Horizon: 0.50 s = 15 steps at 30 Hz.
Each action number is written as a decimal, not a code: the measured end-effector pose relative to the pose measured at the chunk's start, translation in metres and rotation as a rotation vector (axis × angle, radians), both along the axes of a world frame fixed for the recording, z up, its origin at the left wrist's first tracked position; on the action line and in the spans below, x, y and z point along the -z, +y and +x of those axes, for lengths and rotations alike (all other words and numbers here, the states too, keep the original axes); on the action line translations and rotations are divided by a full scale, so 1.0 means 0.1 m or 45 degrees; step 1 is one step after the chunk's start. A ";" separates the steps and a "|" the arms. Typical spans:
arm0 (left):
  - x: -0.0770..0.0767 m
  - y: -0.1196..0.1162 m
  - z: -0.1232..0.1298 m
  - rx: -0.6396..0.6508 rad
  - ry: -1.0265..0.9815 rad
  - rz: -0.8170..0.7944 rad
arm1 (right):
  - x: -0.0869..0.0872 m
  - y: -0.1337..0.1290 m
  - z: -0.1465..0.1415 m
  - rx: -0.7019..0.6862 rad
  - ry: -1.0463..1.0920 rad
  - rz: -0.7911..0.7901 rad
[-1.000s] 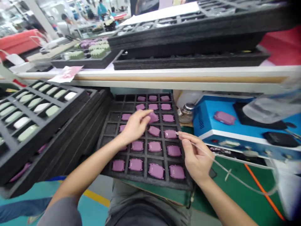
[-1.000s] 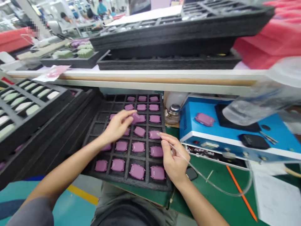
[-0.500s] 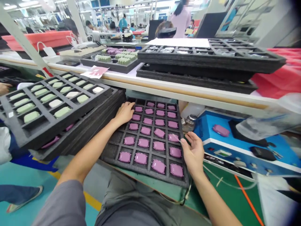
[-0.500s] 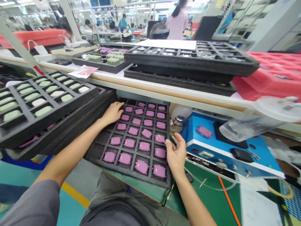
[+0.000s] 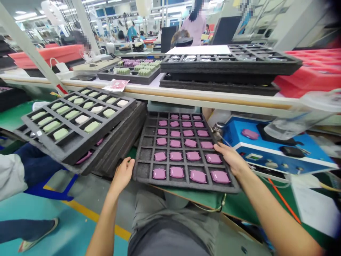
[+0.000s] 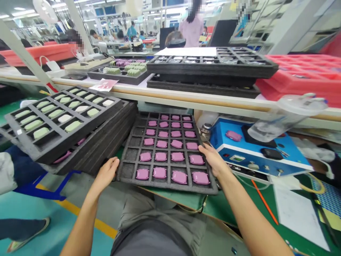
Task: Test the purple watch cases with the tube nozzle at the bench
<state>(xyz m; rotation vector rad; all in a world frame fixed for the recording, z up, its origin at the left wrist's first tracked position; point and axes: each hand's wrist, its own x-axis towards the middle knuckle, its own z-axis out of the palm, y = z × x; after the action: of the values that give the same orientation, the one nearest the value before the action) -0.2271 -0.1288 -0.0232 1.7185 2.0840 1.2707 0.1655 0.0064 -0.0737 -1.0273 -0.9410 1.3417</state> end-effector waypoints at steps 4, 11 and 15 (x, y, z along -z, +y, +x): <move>0.03 0.02 -0.01 0.254 -0.147 -0.018 | -0.18 -0.19 -0.09 -0.038 0.064 -0.092; -0.09 -0.68 0.12 0.322 -0.265 0.187 | -0.27 -1.00 -0.02 0.041 0.002 0.216; -0.10 -1.34 0.10 0.351 -0.272 0.214 | -0.18 -1.62 0.09 0.120 0.042 0.293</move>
<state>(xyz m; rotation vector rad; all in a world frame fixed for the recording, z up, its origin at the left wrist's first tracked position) -0.2169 -0.2626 -0.0132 1.7705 1.6014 1.4990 0.1747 -0.1553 -0.0552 -0.8601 -0.9847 1.1396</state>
